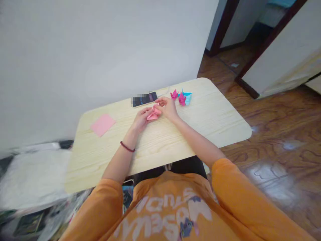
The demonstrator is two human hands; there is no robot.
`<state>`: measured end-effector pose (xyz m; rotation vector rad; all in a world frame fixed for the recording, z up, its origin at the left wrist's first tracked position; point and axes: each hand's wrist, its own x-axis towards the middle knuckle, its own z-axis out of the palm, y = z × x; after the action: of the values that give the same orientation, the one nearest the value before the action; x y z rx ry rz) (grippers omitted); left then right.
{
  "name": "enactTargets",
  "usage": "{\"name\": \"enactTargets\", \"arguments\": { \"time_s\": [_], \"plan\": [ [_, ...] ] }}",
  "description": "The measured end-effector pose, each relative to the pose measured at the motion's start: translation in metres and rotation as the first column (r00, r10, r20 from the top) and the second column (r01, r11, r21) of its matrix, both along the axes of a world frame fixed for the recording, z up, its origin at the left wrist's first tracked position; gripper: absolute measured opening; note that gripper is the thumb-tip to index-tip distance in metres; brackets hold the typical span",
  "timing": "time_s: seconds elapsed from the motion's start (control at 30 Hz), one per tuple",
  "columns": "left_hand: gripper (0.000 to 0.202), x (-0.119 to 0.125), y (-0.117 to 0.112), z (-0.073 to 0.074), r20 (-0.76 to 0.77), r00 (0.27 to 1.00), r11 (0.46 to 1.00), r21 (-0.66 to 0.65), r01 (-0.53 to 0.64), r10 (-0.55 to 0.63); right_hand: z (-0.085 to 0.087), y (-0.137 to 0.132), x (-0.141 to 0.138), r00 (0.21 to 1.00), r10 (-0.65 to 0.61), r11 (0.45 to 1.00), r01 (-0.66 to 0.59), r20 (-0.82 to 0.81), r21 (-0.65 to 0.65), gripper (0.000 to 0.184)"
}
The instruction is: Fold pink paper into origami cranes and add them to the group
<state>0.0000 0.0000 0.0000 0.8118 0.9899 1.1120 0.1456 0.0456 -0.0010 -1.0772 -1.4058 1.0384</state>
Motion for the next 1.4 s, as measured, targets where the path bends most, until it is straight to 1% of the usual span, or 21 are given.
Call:
{"name": "enactTargets", "arguments": {
  "time_s": [0.13,0.27,0.37,0.53,0.7,0.87,0.93,1.1,1.23,1.4],
  "plan": [
    [0.024,0.0023,0.0011,-0.0016,0.018,0.999,1.0,0.011,-0.027,0.027,-0.0007,0.0,0.0015,0.999,0.001,1.0,-0.002,-0.041,-0.026,0.019],
    [0.027,0.0011,0.0035,-0.0057,0.036,0.999,0.999,0.014,-0.034,0.034,-0.002,-0.0013,0.0013,0.996,0.031,0.996,-0.037,-0.081,-0.075,0.023],
    [0.029,-0.0011,0.0043,-0.0073,-0.006,1.0,0.999,0.034,-0.027,0.028,-0.0017,-0.0025,0.0009,0.995,0.046,0.996,-0.053,-0.089,-0.074,0.024],
    [0.035,-0.0035,0.0027,-0.0045,-0.101,0.994,0.999,0.043,-0.028,0.033,-0.0002,-0.0036,0.0008,0.993,0.057,0.995,-0.066,-0.108,-0.075,0.025],
    [0.043,-0.0039,0.0017,-0.003,-0.093,0.995,0.998,0.043,-0.035,0.039,-0.0005,-0.0038,0.0003,0.988,0.068,0.993,-0.081,-0.136,-0.087,0.025],
    [0.05,-0.0047,0.0018,-0.0035,-0.088,0.995,0.997,0.065,-0.041,0.047,-0.0008,-0.0039,0.0003,0.989,0.064,0.993,-0.076,-0.131,-0.091,0.025],
    [0.048,-0.0047,0.002,-0.0039,-0.091,0.995,0.998,0.052,-0.047,0.051,-0.0008,-0.0039,0.0004,0.991,0.067,0.994,-0.076,-0.119,-0.076,0.023],
    [0.035,-0.0025,0.0026,-0.0041,-0.088,0.992,0.996,0.042,-0.082,0.086,-0.0006,-0.0034,0.0008,0.994,0.071,0.996,-0.075,-0.089,-0.041,0.021],
    [0.036,-0.001,0.0023,-0.0037,-0.095,0.989,0.993,0.04,-0.107,0.11,0.0009,-0.0041,0.0006,0.994,0.086,0.995,-0.09,-0.063,-0.05,0.026],
    [0.037,-0.0003,0.0016,-0.0032,-0.1,0.986,0.992,0.018,-0.129,0.13,0.003,-0.0058,-0.0001,0.991,0.091,0.993,-0.098,-0.098,-0.069,0.031]
  ]
}}
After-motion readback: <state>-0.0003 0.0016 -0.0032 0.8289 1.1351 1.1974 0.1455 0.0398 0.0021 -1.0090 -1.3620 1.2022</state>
